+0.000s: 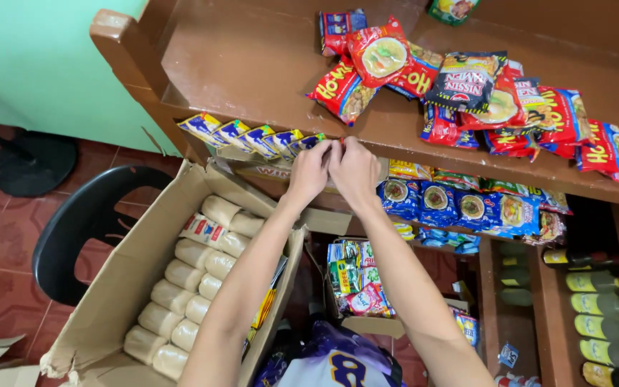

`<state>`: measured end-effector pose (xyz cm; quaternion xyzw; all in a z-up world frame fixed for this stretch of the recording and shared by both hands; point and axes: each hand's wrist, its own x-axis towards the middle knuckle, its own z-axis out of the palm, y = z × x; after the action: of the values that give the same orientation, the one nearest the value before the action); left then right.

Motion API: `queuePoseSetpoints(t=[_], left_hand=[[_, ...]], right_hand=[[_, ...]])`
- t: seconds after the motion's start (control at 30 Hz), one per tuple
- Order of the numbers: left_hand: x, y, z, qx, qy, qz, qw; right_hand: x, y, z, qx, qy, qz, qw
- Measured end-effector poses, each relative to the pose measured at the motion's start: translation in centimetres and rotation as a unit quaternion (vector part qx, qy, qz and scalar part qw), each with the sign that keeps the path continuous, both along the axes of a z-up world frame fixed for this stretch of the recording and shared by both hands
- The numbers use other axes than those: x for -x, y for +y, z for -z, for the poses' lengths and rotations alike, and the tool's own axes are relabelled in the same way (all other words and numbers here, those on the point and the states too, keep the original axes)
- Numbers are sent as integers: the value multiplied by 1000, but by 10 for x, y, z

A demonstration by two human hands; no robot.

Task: Organizing and stocking various packaged food items onto store shelves from cardboard boxes.

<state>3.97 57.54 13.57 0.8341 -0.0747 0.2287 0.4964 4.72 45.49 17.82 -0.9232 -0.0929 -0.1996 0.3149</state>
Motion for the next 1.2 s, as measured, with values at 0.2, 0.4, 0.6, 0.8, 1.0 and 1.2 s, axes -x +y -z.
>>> queuePoseSetpoints(t=[0.2,0.4,0.6,0.8,1.0,1.2], left_hand=[[-3,-2,12,35,1,0,999],[5,4,0,74,63,19,995],[2,6,6,38,21,20,999],[23,10,21,31,48,53,997],[60,-18,40,17,48,96,994],[74,-52,39,-74,54,114,989]], right_hand=[[-7,9,-3,19,22,25,999],[-7,9,4,45,-11,15,999],[-19,11,37,-109,9,33,993],[20,-8,91,-247,16,-11,969],[44,-52,124,-418,179,-67,888],[81,-90,130,-487,231,-38,842]])
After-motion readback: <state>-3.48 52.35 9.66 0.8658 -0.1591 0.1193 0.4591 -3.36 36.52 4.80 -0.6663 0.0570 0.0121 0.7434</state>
